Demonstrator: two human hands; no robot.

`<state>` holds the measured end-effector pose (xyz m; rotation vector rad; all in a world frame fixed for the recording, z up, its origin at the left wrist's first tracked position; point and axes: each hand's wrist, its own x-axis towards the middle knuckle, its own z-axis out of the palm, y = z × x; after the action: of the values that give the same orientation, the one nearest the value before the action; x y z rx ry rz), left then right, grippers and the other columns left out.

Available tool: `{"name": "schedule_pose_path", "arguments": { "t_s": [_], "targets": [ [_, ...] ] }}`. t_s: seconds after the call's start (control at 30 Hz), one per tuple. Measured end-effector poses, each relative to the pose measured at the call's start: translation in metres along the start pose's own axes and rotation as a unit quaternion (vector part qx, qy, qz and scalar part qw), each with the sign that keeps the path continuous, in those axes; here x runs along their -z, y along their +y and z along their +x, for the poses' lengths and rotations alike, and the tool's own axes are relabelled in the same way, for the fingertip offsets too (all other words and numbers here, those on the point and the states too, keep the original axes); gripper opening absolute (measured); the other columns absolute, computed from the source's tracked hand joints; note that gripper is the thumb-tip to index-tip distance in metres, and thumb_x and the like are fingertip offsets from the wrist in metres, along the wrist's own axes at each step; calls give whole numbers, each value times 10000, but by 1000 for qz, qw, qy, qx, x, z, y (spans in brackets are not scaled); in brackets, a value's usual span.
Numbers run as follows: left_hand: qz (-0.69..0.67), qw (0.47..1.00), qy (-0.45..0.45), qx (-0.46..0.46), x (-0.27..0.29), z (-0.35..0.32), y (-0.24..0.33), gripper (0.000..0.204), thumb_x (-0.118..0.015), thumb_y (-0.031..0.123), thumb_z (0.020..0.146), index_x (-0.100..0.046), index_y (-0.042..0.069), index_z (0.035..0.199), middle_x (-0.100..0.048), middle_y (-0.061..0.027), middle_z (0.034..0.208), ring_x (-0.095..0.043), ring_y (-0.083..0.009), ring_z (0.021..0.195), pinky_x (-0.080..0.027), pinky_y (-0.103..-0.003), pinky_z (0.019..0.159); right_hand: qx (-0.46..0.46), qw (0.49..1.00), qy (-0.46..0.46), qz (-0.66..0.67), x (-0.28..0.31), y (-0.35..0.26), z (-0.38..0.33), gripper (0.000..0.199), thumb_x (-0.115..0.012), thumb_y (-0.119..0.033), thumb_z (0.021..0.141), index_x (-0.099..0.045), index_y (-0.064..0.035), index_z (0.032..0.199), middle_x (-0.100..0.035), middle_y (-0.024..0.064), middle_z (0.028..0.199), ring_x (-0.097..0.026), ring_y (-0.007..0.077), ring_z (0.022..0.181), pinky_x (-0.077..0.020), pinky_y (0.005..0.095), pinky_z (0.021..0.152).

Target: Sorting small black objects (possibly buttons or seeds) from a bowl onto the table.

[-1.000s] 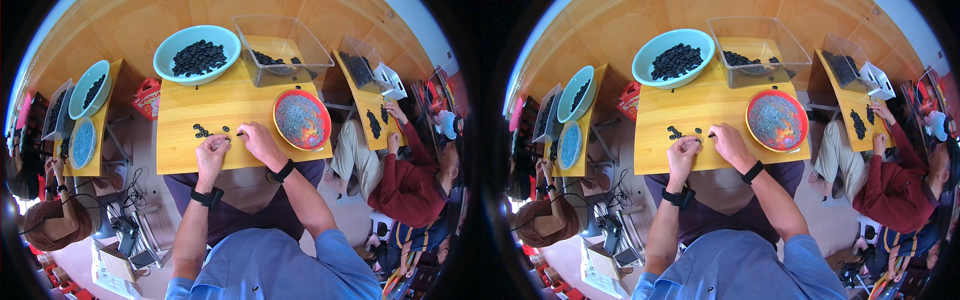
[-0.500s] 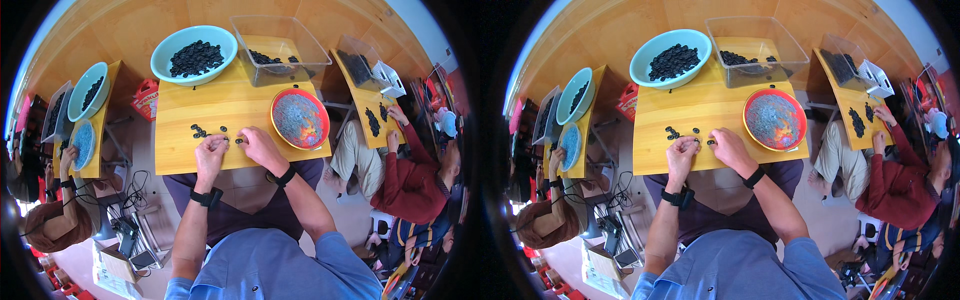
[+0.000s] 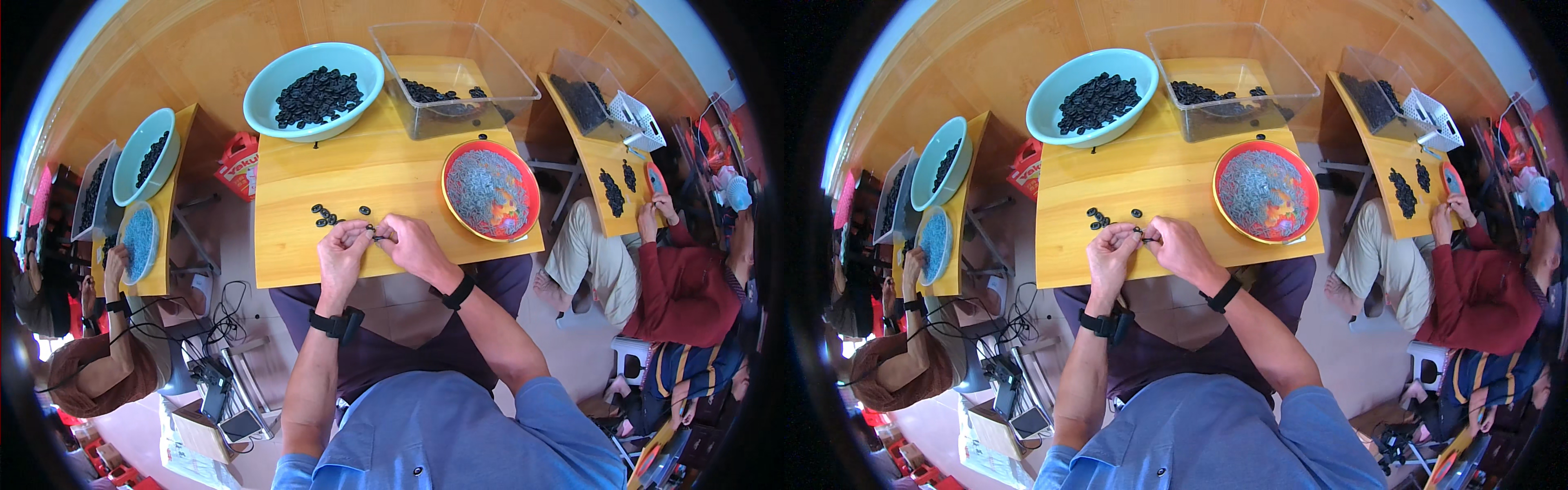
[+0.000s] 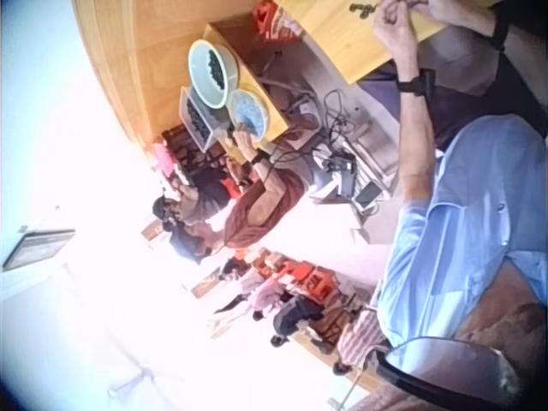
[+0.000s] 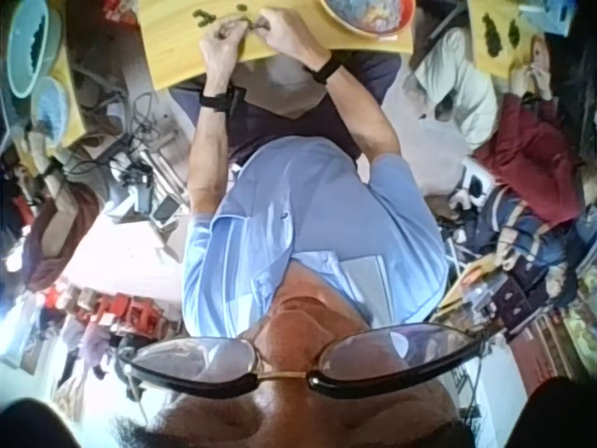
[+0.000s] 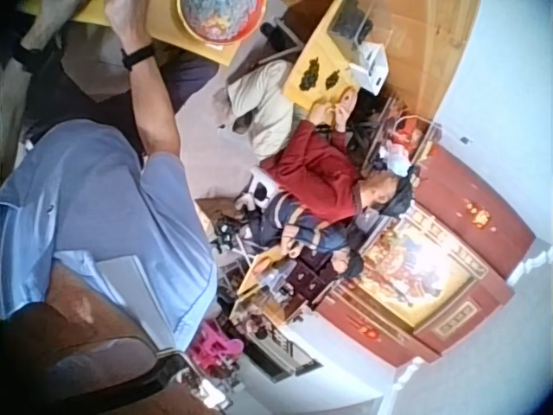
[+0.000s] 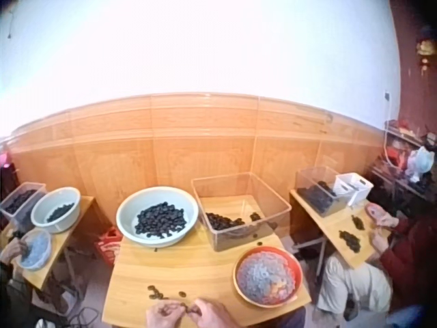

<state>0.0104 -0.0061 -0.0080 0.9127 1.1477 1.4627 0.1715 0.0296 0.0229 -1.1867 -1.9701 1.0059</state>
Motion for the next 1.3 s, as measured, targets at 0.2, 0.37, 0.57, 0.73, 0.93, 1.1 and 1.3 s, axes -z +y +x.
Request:
{"name": "schedule_pose_path", "arguments": {
  "t_s": [0.2, 0.37, 0.57, 0.73, 0.93, 1.1, 1.3],
  "targets": [
    [0, 1000, 1, 9, -1, 0, -2, 155, -681, -38, 908, -649, -48, 1059, -709, -79, 912, -674, -109, 802, -543, -225, 761, 28, 999, 40, -22, -7, 10, -2, 138, -700, 21, 771, -621, 39, 882, -660, 175, 828, -672, 299, 750, -524, 397, 676],
    [45, 998, 25, 28, -5, 1, 2, 139, -667, -21, 922, -642, -50, 1056, -711, -92, 895, -681, -125, 792, -550, -238, 752, 55, 996, 54, -54, -1, 6, -5, 112, -667, 24, 753, -607, 31, 847, -632, 193, 824, -631, 368, 804, -505, 455, 712],
    [-67, 996, 30, 55, -19, -9, 9, 141, -649, -39, 927, -633, -50, 1066, -711, -107, 893, -681, -137, 790, -548, -241, 737, -79, 987, 55, 131, 4, 14, -6, 119, -656, 5, 812, -648, 47, 924, -697, 149, 815, -689, 219, 700, -541, 322, 635],
    [-89, 992, 43, 81, -20, -8, 8, 143, -653, -28, 929, -632, -52, 1069, -715, -116, 913, -696, -152, 809, -566, -257, 758, -144, 956, 40, 253, 6, 19, -4, 110, -654, 3, 848, -650, 57, 944, -695, 90, 827, -680, 134, 698, -533, 265, 611],
    [-62, 994, 29, 85, -20, -9, 6, 172, -661, -13, 926, -628, -46, 1092, -715, -115, 909, -702, -154, 808, -574, -257, 775, -133, 949, 24, 286, 5, 23, -6, 127, -640, -7, 869, -640, 43, 985, -697, 90, 851, -687, 140, 713, -536, 268, 617],
    [-57, 994, 42, 84, -21, -10, 4, 174, -669, -12, 921, -645, -51, 1089, -713, -101, 904, -690, -138, 796, -565, -242, 763, -143, 918, 18, 369, 14, 26, -7, 130, -633, -33, 911, -637, 15, 1032, -703, 82, 883, -694, 140, 778, -534, 261, 678],
    [-29, 995, 55, 79, -24, -9, 6, 182, -684, 1, 917, -659, -57, 1087, -709, -86, 895, -675, -122, 780, -545, -223, 742, -150, 913, 29, 378, 13, 25, -8, 141, -641, -39, 912, -638, 11, 1044, -701, 72, 891, -690, 138, 777, -531, 257, 687]
  ]
}}
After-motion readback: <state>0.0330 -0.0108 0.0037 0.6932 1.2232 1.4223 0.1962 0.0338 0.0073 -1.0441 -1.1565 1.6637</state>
